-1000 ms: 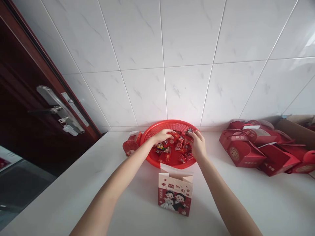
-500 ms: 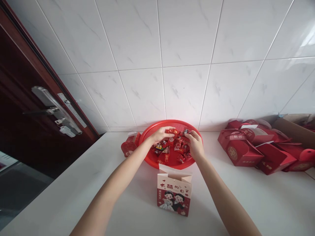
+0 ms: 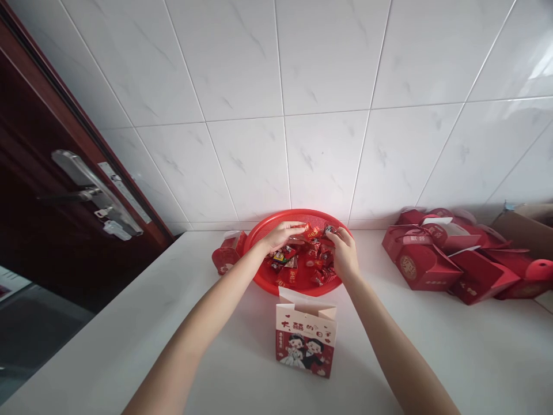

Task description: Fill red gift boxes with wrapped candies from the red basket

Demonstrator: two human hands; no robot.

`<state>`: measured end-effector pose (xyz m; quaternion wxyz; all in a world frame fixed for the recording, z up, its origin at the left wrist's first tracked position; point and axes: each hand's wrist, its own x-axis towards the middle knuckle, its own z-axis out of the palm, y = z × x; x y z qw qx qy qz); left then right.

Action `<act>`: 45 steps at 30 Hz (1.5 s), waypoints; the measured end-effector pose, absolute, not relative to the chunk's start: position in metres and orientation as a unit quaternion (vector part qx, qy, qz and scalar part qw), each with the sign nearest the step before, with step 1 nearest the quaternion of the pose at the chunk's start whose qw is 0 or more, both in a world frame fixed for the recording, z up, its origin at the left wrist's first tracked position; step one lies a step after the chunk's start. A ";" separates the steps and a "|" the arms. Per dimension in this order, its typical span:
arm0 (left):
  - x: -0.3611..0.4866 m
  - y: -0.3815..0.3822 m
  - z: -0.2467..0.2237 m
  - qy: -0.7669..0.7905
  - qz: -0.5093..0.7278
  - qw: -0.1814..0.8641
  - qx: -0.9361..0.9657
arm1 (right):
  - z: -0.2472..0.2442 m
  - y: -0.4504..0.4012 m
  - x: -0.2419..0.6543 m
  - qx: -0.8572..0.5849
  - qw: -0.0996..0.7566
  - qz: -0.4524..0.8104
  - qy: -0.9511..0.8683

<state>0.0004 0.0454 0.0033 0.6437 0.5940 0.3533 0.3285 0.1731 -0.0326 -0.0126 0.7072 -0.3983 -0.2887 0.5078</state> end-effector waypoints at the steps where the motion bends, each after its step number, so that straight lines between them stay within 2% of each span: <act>1: 0.000 0.046 0.003 0.347 0.329 0.647 0.594 | -0.012 -0.033 0.173 -0.398 0.705 0.509 -0.292; 7: 0.000 0.046 0.002 0.353 0.349 0.641 0.586 | -0.012 -0.033 0.175 -0.399 0.704 0.507 -0.299; 19: 0.007 0.037 0.006 0.348 0.340 0.593 0.642 | -0.008 -0.039 0.169 -0.332 0.635 0.582 -0.386; 27: 0.004 0.036 0.003 0.334 0.335 0.620 0.625 | -0.013 -0.037 0.171 -0.361 0.614 0.573 -0.405; 30: 0.003 0.045 0.002 0.332 0.363 0.586 0.644 | -0.010 -0.038 0.172 -0.353 0.635 0.559 -0.400; 33: 0.001 0.066 0.003 0.398 0.396 0.475 0.678 | -0.008 -0.036 0.173 -0.368 0.678 0.544 -0.331; 35: 0.000 0.081 0.002 0.474 0.359 0.381 0.708 | -0.008 -0.035 0.174 -0.379 0.698 0.539 -0.279; 37: -0.003 0.093 -0.002 0.516 0.312 0.340 0.722 | -0.008 -0.033 0.175 -0.387 0.711 0.535 -0.244; 41: -0.008 0.098 -0.015 0.546 0.221 0.358 0.724 | -0.009 -0.031 0.175 -0.389 0.722 0.530 -0.217; 45: -0.010 0.096 -0.019 0.543 0.070 0.371 0.750 | -0.011 -0.029 0.175 -0.382 0.734 0.520 -0.212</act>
